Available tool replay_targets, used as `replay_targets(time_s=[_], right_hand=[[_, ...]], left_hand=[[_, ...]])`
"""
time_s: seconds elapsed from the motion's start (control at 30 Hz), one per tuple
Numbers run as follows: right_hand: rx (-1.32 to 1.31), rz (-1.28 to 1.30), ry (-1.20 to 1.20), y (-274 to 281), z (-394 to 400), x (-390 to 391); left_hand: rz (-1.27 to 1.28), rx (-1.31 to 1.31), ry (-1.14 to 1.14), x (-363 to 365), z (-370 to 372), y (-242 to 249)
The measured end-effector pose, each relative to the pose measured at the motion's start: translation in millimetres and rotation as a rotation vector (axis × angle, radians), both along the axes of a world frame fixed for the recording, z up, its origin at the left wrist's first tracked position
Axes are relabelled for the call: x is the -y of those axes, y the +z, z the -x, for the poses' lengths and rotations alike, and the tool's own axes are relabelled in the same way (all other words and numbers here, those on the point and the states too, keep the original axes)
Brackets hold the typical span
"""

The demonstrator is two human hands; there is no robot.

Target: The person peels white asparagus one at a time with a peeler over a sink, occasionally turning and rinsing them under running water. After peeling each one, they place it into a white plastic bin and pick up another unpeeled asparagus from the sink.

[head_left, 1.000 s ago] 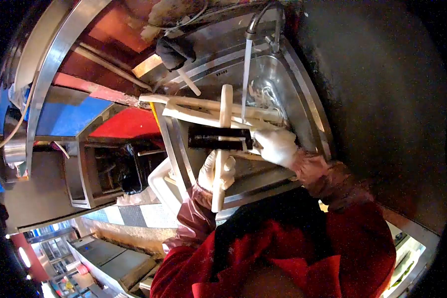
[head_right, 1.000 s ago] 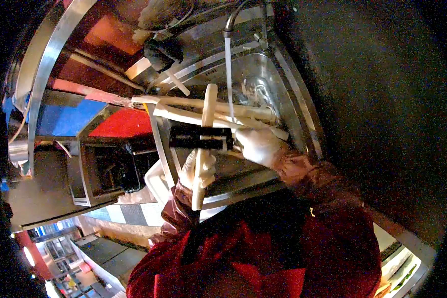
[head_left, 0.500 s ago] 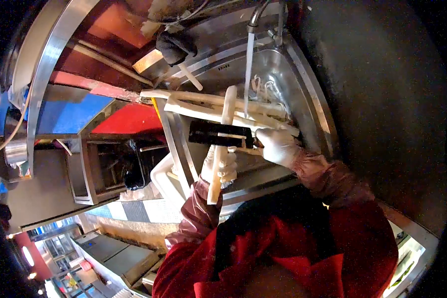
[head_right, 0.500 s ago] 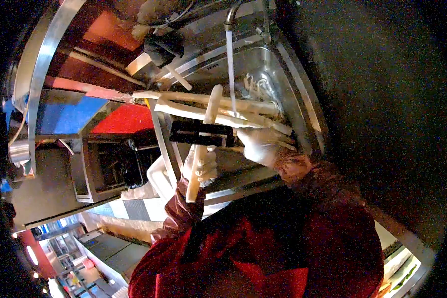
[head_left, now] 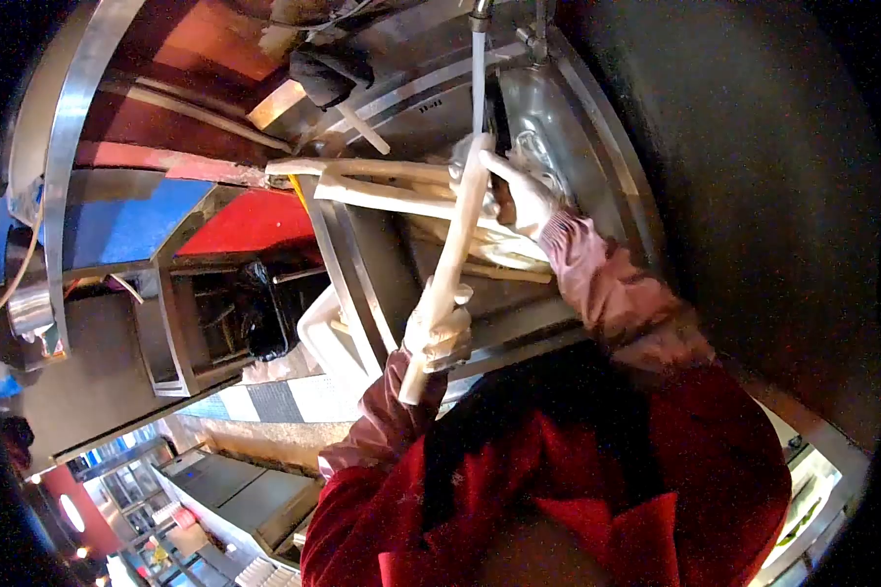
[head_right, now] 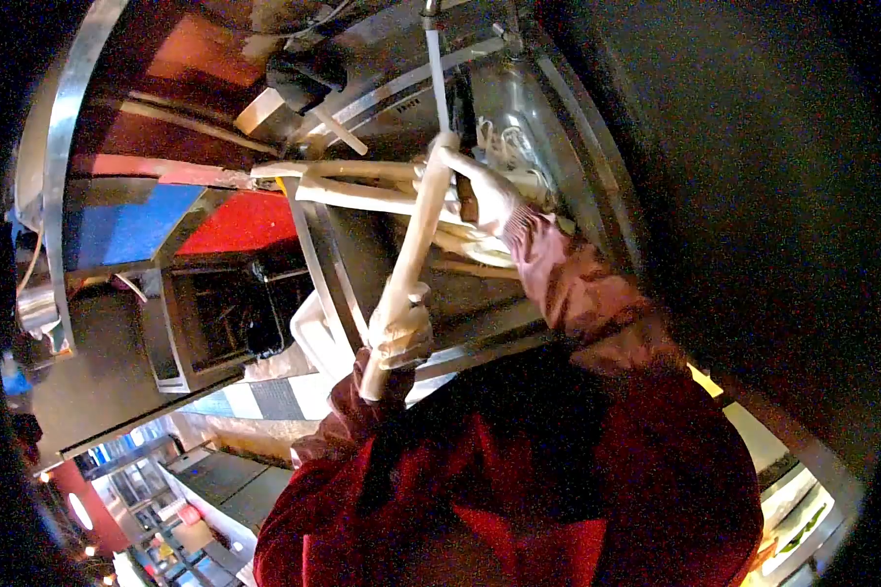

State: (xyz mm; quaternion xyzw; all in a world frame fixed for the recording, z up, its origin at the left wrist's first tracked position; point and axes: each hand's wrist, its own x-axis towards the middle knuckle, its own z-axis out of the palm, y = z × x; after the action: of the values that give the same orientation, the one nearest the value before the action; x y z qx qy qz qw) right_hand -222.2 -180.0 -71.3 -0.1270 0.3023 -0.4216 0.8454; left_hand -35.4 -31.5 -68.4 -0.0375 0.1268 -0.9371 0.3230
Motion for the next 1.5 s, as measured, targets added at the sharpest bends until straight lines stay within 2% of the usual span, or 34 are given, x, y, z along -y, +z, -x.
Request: replay_targets(time_s=[0.03,0.1,0.13,0.17,0.23,0.27,0.3,0.33,0.37,0.4,0.47,0.5,0.53,0.57,0.6,0.63,0.7,0.77,0.83,0.87,0.9,0.93,1.0,1.03,1.07,1.1,1.13,1.17,1.3,1.37,1.4,1.47,1.5], right_hand=[[0.095,0.058,-0.054,4,-5,1],[0.025,0.019,-0.104,11,-2,5],[-0.065,0.031,-0.104,13,1,9],[-0.157,0.047,-0.1,14,4,13],[-0.262,0.048,-0.07,15,9,15],[-0.441,0.174,0.0,14,13,10],[-0.621,0.306,0.071,19,16,4],[-0.866,0.43,0.128,24,14,-6],[-0.863,0.592,0.066,28,14,-22],[-1.146,0.944,0.048,12,16,-34],[-1.506,1.416,0.111,0,20,-54],[-1.591,1.52,0.208,4,21,-63],[-1.563,1.655,0.05,1,18,-61],[-1.571,1.651,0.045,2,22,-54],[-1.666,1.413,0.25,6,28,-42],[-1.729,1.16,0.446,6,34,-28],[-1.711,0.803,0.343,-4,54,10],[-1.736,0.787,0.29,-34,84,33],[-1.728,0.777,0.183,-10,78,12],[-1.442,0.566,0.231,17,63,-2],[-1.532,0.68,0.253,14,56,-19],[-1.747,1.084,0.28,14,48,-36],[-1.627,1.387,0.175,8,34,-54],[-1.673,1.456,0.219,16,30,-58],[-1.605,1.356,0.173,2,32,-48],[-1.534,1.256,0.126,-12,37,-32],[-1.679,0.903,0.386,-12,47,-17],[-1.811,0.86,0.2,-23,51,3],[-1.68,0.572,0.259,1,85,24],[-1.607,0.584,0.224,5,73,8],[-1.537,0.586,0.177,8,65,-3],[-1.595,0.837,0.365,15,52,-30],[-1.719,1.224,0.312,17,48,-38]], left_hand=[[0.013,-0.064,-0.035,1,2,1],[-0.057,0.244,-0.105,5,-3,-12],[0.116,0.762,-0.037,11,11,31],[0.299,0.928,0.052,20,13,35],[0.805,1.368,-0.001,31,9,33],[0.705,1.426,-0.077,35,9,36],[0.707,1.426,-0.067,40,9,35],[0.639,1.312,-0.034,44,8,34],[0.572,1.197,-0.003,48,7,34],[0.487,1.146,0.029,51,7,39],[0.423,1.126,0.021,53,3,32],[0.35,1.103,-0.001,54,3,32],[0.419,1.124,0.029,53,7,45],[0.433,1.077,0.036,49,5,38],[0.446,1.03,0.042,45,2,31],[0.519,1.026,0.148,39,10,54],[0.579,0.978,0.103,32,2,53],[0.467,0.979,0.126,26,-2,54],[0.396,0.931,0.151,30,-2,44],[0.312,0.886,0.161,28,-3,37],[0.236,0.839,0.173,28,-3,34],[0.296,0.841,0.126,34,-3,33],[0.295,0.791,0.126,36,2,36],[0.291,0.742,0.134,37,4,35],[0.248,0.738,0.061,35,-1,38],[0.345,0.774,0.081,30,-3,36],[0.322,0.759,0.077,25,-6,38],[0.297,0.746,0.075,20,-9,38],[0.272,0.87,0.126,13,-8,32],[0.286,0.726,0.117,20,-12,24],[0.215,0.624,0.116,26,-12,18],[0.18,0.419,0.071,39,-13,15],[0.164,0.341,0.066,42,-10,15]])
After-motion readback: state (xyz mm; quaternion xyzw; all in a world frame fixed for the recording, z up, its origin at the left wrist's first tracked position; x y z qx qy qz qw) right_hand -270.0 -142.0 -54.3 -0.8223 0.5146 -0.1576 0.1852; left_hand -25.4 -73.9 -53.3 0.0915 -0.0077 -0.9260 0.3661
